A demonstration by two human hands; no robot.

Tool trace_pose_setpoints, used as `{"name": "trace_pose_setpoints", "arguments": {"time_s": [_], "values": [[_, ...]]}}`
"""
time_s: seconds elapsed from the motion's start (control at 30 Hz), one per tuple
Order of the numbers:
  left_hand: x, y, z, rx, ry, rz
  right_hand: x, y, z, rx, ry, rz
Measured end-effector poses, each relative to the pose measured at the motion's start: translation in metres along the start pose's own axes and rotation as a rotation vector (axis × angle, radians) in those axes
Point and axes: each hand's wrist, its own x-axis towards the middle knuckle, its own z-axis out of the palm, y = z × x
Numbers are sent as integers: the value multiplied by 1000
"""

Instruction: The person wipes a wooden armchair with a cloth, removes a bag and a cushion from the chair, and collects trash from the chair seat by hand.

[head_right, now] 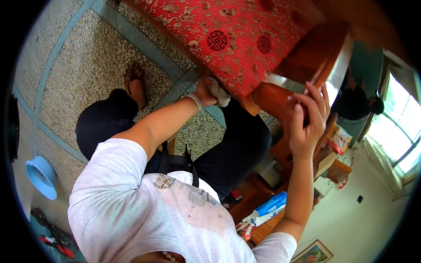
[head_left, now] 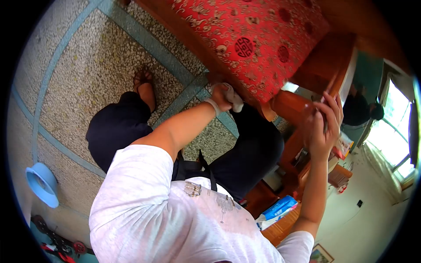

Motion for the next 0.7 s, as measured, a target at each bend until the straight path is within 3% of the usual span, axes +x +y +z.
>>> {"name": "trace_pose_setpoints", "arguments": {"time_s": [0.13, 0.23, 0.27, 0.33, 0.4, 0.47, 0.53, 0.7], "values": [[-10, -37, 50, 53, 127, -38, -2, 0, 0, 42, 82, 34], [-19, -39, 78, 153, 455, -31, -5, 0, -1, 36, 123, 54], [-25, -28, 75, 197, 441, -9, -5, 1, -1, 38, 127, 51], [-36, 9, 55, 262, 50, -359, -8, 5, 3, 52, 196, 42], [-84, 5, 115, 621, 394, -175, -9, 4, 2, 68, 198, 47], [-130, 7, 169, 657, 366, -153, -10, 3, 2, 82, 262, 45], [-155, 10, 199, 724, 383, 175, -11, 4, 3, 100, 241, 50], [-162, 83, 182, 558, 228, 319, -13, -2, 0, 137, 254, 65]]}}
